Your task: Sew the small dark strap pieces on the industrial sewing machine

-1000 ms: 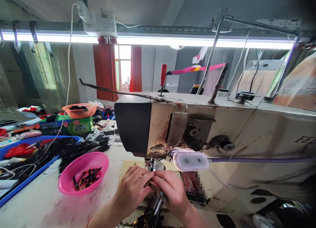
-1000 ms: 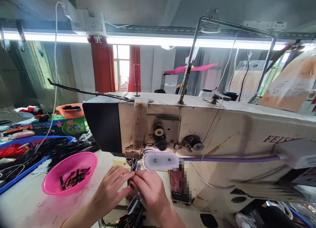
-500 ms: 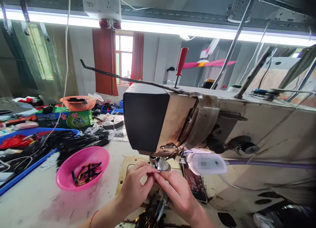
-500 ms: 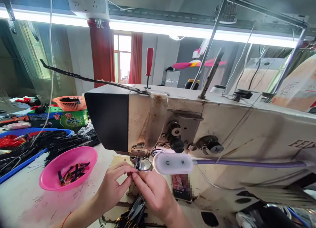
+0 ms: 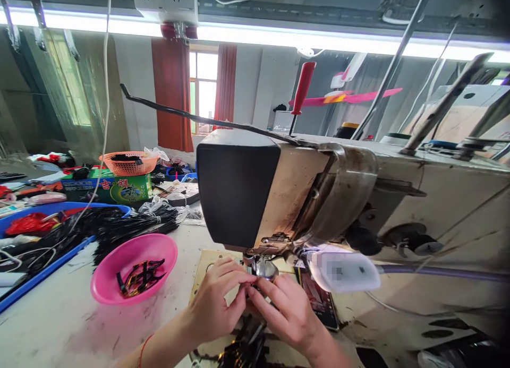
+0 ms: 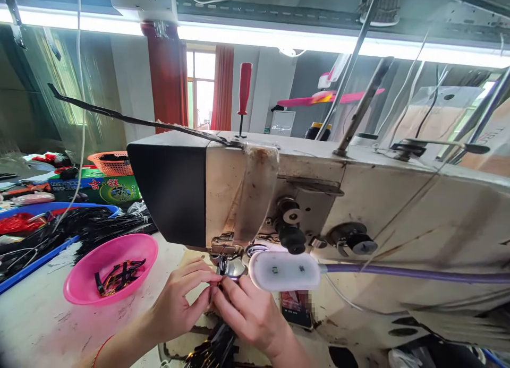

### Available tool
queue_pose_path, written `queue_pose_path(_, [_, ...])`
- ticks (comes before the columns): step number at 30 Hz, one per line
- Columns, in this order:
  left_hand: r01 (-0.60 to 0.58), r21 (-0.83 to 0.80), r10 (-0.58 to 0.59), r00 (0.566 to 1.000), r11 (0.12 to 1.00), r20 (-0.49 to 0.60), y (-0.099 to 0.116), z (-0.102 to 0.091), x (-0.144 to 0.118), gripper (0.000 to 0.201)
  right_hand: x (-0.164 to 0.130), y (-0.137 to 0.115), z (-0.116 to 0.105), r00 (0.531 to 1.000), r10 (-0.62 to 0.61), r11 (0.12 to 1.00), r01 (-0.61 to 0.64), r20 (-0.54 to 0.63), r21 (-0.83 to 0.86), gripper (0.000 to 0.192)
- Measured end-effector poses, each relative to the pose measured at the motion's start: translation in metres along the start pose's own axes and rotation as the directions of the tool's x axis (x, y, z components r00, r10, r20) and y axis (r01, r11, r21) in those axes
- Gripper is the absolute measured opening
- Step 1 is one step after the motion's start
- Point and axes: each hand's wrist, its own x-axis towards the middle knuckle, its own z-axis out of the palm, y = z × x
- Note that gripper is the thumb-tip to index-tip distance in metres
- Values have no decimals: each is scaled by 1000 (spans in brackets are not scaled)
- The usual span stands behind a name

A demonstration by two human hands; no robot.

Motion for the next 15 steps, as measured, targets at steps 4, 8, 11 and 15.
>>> queue_pose_path(4, [6, 9, -6, 1000, 1000, 1, 1, 0, 0, 27, -6, -6, 6, 999, 18, 998, -21, -35, -59, 21])
queue_pose_path(8, [29, -4, -29, 1000, 1000, 6, 2, 1, 0, 27, -15, -8, 9, 999, 33, 998, -34, -38, -46, 24])
queue_pose_path(11, [28, -16, -28, 1000, 999, 6, 2, 0, 0, 28, -14, -8, 9, 992, 94, 994, -89, -87, 63, 26])
queue_pose_path(15, [17, -11, -17, 1000, 1000, 4, 3, -1, 0, 27, -5, -12, 7, 960, 261, 942, -229, -105, 244, 28])
